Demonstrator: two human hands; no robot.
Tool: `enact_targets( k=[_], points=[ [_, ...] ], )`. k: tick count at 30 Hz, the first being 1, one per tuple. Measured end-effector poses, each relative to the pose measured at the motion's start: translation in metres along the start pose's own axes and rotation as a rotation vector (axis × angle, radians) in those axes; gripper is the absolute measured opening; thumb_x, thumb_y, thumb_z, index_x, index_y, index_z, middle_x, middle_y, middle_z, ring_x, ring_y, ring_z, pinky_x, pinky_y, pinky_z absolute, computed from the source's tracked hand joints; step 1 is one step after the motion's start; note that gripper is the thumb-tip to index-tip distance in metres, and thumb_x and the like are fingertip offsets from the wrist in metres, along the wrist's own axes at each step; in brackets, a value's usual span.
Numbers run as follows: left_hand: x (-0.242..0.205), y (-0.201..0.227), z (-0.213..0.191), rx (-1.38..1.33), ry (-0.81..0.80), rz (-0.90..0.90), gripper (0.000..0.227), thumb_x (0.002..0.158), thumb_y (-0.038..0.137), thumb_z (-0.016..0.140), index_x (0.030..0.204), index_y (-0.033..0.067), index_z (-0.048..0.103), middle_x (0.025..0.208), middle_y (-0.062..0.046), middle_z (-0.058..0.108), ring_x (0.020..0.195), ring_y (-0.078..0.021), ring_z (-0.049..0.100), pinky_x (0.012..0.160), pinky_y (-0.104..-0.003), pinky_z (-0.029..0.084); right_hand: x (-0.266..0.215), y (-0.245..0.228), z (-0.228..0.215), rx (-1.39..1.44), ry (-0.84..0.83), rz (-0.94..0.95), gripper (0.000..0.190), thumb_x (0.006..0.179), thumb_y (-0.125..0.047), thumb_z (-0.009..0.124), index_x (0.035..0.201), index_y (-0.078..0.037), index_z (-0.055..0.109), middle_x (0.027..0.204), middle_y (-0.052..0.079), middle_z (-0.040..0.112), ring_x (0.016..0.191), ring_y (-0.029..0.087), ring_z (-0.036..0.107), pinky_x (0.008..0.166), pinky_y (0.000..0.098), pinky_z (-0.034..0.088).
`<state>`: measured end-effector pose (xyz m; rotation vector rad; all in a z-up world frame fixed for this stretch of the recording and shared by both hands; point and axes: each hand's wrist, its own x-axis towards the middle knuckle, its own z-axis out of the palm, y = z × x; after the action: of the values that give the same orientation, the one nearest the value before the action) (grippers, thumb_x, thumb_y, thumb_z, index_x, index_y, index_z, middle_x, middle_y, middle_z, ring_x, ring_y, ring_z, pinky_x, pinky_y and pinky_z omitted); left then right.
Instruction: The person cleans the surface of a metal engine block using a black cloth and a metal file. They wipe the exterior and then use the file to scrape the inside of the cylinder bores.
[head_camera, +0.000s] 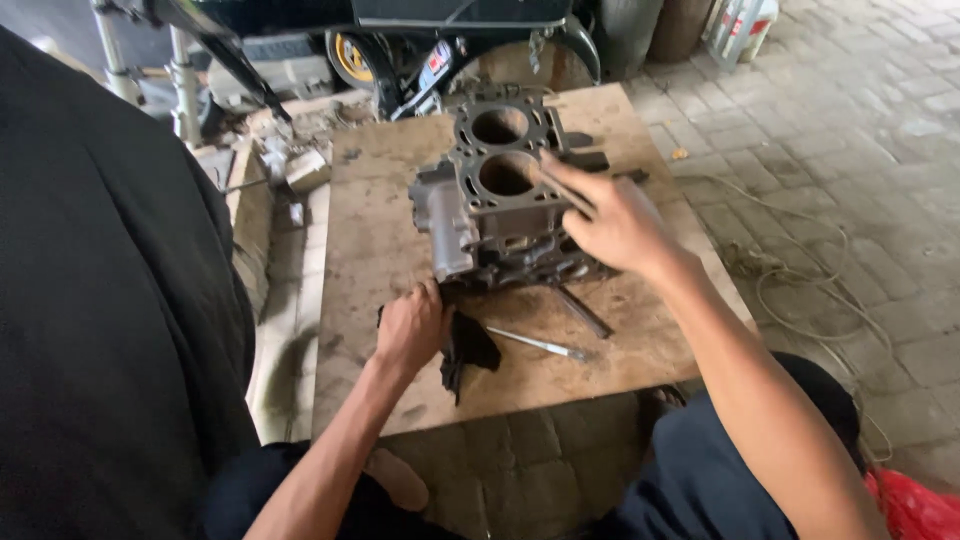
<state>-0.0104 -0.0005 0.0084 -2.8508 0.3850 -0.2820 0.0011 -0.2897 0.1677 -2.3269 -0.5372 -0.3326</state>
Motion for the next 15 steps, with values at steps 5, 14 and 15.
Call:
enact_targets(
  k=[5,14,15],
  points=[
    [0.003,-0.002,-0.005,-0.058,-0.040,0.038,0.052,0.105,0.045,0.044,0.120,-0.0031,0.059,0.093,-0.014,0.068,0.077,-0.0265,0.076,0.061,-0.038,0.062,-0.010,0.005,-0.004,0.037,-0.133,-0.045,0.065,0.085,0.008,0.054,0.148,-0.009,0.054,0.129,0.025,0.066,0.035,0.016,0.049,0.034,0.0245,0.042],
    [0.000,-0.003,-0.008,-0.047,-0.036,0.037,0.051,0.105,0.044,0.045,0.117,-0.0036,0.059,0.090,-0.013,0.067,0.076,-0.0244,0.074,0.059,-0.037,0.062,-0.009,-0.016,-0.012,0.023,-0.104,0.085,0.064,0.084,0.000,0.053,0.146,-0.015,0.058,0.133,0.012,0.066,0.060,0.018,0.062,0.054,0.0280,0.050],
    [0.000,-0.003,-0.010,-0.039,-0.043,0.046,0.052,0.106,0.043,0.044,0.120,-0.0055,0.060,0.091,-0.013,0.068,0.076,-0.0232,0.074,0.059,-0.036,0.062,-0.012,-0.010,-0.011,0.037,-0.158,0.092,0.060,0.086,0.002,0.053,0.145,-0.008,0.057,0.131,0.019,0.066,0.035,0.010,0.049,0.036,0.0221,0.044]
  ],
)
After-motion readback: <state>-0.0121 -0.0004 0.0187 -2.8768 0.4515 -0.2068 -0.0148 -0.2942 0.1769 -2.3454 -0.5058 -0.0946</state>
